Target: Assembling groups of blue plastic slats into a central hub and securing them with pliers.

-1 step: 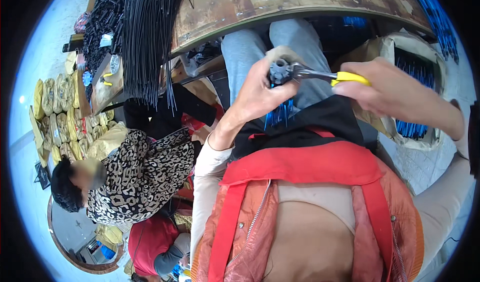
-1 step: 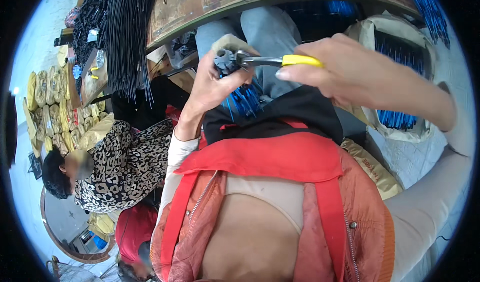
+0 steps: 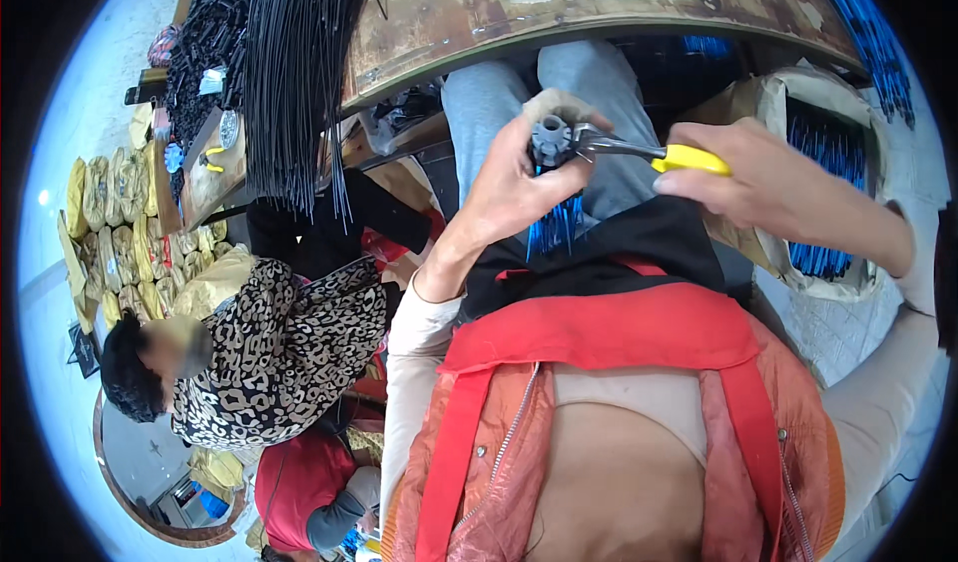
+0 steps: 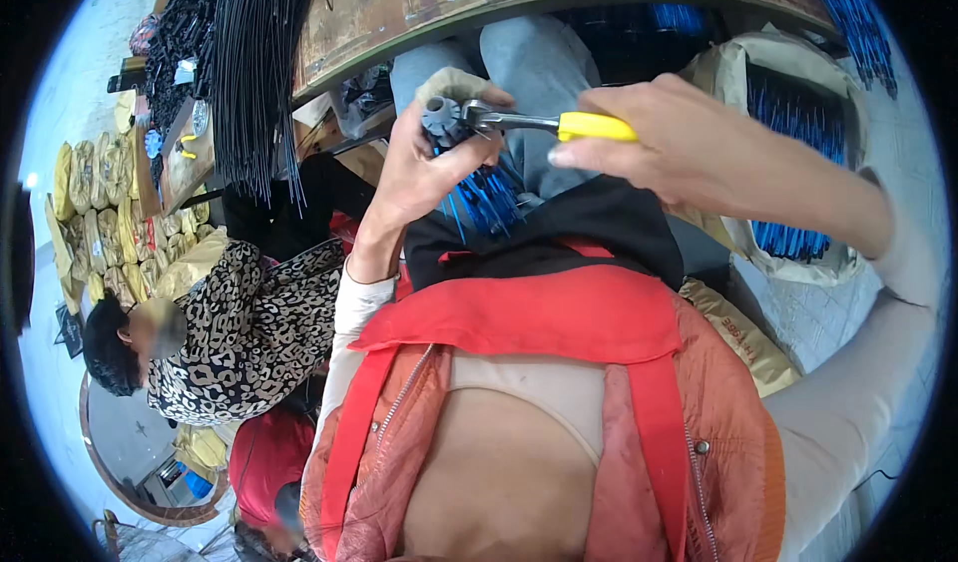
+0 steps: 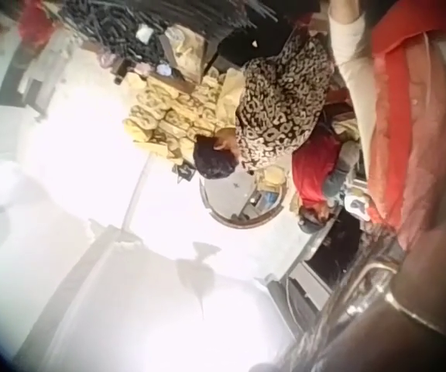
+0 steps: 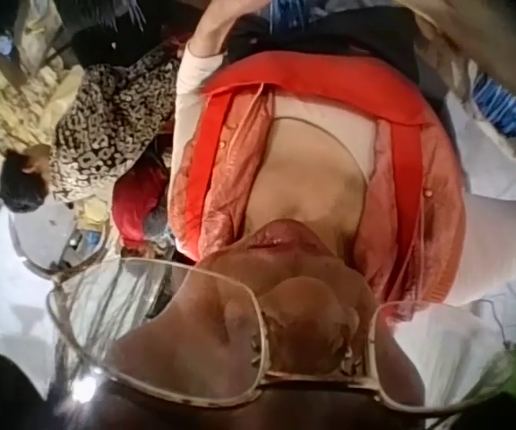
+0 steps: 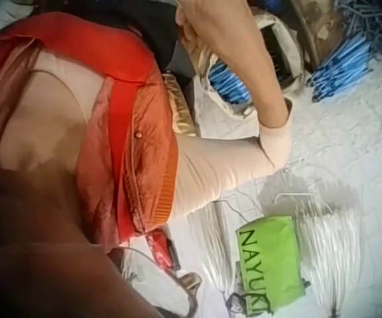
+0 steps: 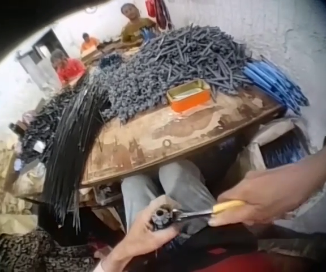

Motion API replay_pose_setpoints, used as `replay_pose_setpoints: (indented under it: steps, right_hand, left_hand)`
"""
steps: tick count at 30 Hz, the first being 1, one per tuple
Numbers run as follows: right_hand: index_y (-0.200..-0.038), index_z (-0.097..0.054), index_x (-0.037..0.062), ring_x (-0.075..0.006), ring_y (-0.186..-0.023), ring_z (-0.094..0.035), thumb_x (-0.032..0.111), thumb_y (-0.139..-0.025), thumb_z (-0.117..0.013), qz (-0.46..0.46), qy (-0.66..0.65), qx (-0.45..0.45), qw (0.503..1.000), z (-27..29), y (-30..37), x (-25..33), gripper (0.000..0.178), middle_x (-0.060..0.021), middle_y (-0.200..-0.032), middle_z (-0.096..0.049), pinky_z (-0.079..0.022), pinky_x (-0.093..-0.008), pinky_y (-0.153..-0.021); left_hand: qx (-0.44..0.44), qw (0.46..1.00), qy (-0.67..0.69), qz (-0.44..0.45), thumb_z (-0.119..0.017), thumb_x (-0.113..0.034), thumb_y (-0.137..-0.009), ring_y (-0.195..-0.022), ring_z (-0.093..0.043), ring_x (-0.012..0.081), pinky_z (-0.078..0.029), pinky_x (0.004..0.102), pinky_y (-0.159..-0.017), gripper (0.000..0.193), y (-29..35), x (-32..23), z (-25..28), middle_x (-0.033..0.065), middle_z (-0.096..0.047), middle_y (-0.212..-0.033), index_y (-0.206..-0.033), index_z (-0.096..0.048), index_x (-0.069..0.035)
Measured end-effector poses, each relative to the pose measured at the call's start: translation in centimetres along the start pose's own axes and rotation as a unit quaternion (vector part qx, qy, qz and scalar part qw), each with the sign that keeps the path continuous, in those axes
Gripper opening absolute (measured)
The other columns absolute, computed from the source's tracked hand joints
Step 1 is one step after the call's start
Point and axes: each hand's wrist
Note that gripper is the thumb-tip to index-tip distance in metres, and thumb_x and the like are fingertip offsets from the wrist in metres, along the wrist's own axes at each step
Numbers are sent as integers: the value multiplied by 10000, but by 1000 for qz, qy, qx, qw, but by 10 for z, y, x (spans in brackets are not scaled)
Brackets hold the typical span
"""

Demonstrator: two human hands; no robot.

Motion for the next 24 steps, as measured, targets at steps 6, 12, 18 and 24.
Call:
replay_pose_setpoints:
  steps: [6,12,18,24]
  right_hand:
    - [-1146,-551,-51,-154,-637,-590,267,-976,-560,27,-221,-66,973,-53,-16,-35,361,-97,-729,-630,-470,-314,-636]
    - [-1238,-531,-70,-164,-692,-597,216,-977,-547,88,-160,-94,979,-60,-19,-37,387,-118,-819,-646,-482,-312,-687]
    - [-1221,-549,-57,-266,-827,-622,201,-963,-566,118,-182,-64,974,-59,-21,-32,365,-184,-921,-635,-485,-351,-767]
    - [-1212,-554,-31,-311,-855,-644,175,-950,-580,207,-96,-124,966,-60,-23,-40,334,-187,-928,-644,-490,-365,-771]
  left_hand:
    - [-89,987,136,17,-755,-52,-792,-812,-565,76,-480,225,-700,337,13,15,-7,17,-576,-883,-1062,-554,-59]
    - [-116,989,86,17,-802,-109,-784,-710,-576,60,-482,225,-655,286,19,16,-7,-1,-619,-818,-971,-596,-46]
    - [-34,996,70,38,-811,-157,-798,-734,-579,49,-476,212,-664,319,16,10,-4,-3,-632,-840,-1024,-625,-30]
    - [16,996,81,40,-806,-149,-803,-726,-574,47,-466,206,-649,307,11,10,-2,-14,-623,-843,-1029,-628,-40]
Point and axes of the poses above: each hand's wrist, its own y-axis away from the middle knuckle, its own z-axis out of the back of the hand, x = y × z
